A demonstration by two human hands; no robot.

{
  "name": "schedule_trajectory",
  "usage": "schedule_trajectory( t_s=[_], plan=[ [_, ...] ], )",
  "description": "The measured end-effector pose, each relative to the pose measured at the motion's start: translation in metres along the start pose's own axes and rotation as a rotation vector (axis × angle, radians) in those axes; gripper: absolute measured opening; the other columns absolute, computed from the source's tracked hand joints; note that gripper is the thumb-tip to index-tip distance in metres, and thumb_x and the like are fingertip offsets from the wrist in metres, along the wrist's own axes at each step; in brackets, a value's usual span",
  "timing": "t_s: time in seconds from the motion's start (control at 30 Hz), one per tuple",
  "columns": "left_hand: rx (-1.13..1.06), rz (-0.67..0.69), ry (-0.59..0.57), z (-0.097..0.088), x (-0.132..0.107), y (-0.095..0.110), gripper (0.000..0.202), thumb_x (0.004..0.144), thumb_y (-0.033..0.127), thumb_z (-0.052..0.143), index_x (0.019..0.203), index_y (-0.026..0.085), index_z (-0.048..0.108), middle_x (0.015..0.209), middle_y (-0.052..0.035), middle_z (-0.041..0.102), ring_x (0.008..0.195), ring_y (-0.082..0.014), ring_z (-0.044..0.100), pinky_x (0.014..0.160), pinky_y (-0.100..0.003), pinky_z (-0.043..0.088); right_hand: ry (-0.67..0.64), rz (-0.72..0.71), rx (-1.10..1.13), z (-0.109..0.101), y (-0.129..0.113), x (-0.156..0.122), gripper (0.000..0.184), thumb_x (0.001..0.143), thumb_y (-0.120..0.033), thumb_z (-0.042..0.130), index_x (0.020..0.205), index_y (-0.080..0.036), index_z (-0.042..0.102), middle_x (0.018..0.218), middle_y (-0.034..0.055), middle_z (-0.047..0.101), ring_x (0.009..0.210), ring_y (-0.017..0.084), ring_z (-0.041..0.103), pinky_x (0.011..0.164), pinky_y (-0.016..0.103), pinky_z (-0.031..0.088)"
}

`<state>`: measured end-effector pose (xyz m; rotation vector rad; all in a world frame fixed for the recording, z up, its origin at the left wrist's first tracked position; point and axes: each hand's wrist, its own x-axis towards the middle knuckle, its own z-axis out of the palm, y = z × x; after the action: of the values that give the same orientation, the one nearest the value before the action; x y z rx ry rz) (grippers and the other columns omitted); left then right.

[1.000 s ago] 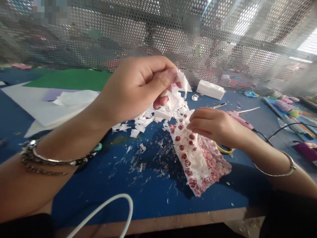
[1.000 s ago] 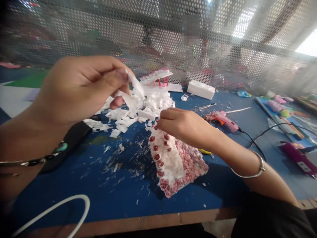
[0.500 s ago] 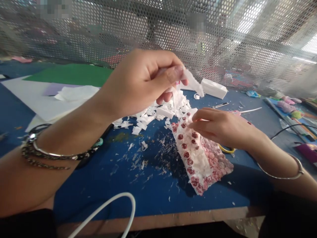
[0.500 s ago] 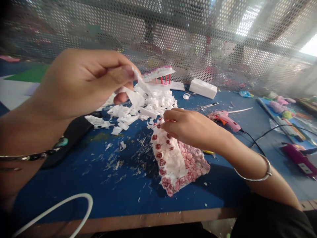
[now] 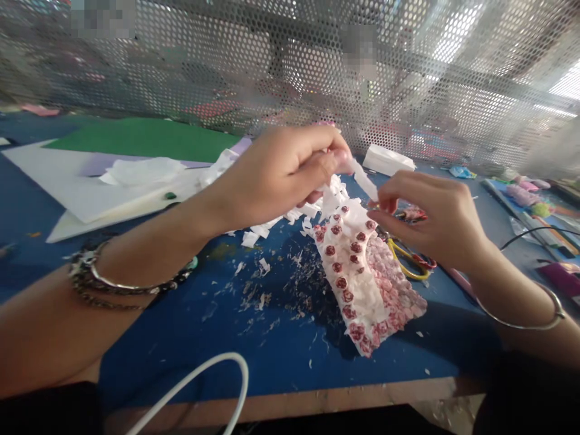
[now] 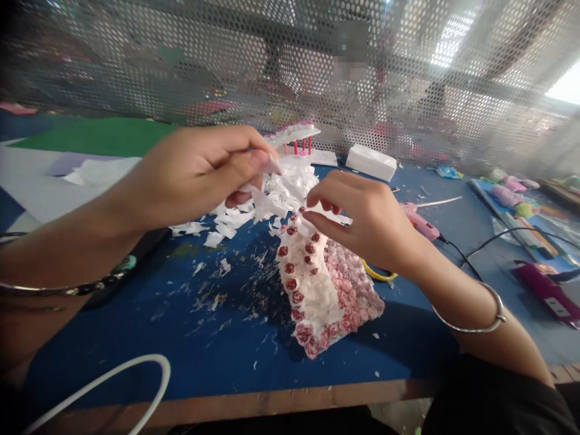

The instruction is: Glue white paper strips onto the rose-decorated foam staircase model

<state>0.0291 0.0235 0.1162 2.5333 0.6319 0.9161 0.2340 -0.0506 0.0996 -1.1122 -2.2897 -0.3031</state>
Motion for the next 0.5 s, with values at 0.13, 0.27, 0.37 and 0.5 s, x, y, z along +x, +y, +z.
schedule_trajectory(
  t_s=[0.13, 0.27, 0.37, 0.5],
  plan=[
    [-0.068, 0.025, -0.164, 0.012, 0.0, -0.004, 0.021, 0.091, 0.034, 0.035, 0.093, 0.016, 0.047, 0.058, 0.0044, 0.048, 0.049, -0.0058, 0.046, 0.046, -0.018, 0.034, 0.059, 0.221, 0.315, 0.005, -0.006, 0.0, 0.028, 0.073, -0.035, 0.064, 0.093, -0.018, 0.053, 0.078, -0.0006, 0.059, 0.068, 0.009, 0.056, 0.066, 0.025, 0.052],
    [-0.158, -0.002, -0.273, 0.021, -0.001, -0.006, 0.019, 0.092, 0.032, 0.033, 0.101, 0.018, 0.041, 0.058, 0.0047, 0.045, 0.049, -0.0074, 0.044, 0.047, -0.019, 0.036, 0.037, 0.297, 0.515, 0.012, -0.009, 0.001, 0.02, 0.076, -0.032, 0.062, 0.089, -0.019, 0.055, 0.082, 0.0, 0.061, 0.074, 0.01, 0.059, 0.07, 0.026, 0.054],
    [-0.301, -0.02, -0.333, 0.026, -0.002, -0.008, 0.019, 0.091, 0.029, 0.034, 0.106, 0.018, 0.037, 0.063, 0.0033, 0.049, 0.056, -0.0081, 0.05, 0.051, -0.019, 0.041, 0.066, 0.325, 0.525, 0.014, -0.01, 0.001, 0.019, 0.077, -0.031, 0.06, 0.092, -0.02, 0.055, 0.083, 0.0005, 0.062, 0.078, 0.011, 0.061, 0.07, 0.026, 0.055],
    [-0.408, -0.028, -0.363, 0.027, -0.002, -0.009, 0.022, 0.091, 0.029, 0.034, 0.111, 0.019, 0.035, 0.069, 0.0018, 0.053, 0.06, -0.0084, 0.055, 0.054, -0.019, 0.044, 0.116, 0.308, 0.441, 0.014, -0.013, 0.0, 0.014, 0.078, -0.025, 0.059, 0.091, -0.02, 0.06, 0.082, -0.0005, 0.064, 0.075, 0.01, 0.061, 0.07, 0.025, 0.054]
  ],
)
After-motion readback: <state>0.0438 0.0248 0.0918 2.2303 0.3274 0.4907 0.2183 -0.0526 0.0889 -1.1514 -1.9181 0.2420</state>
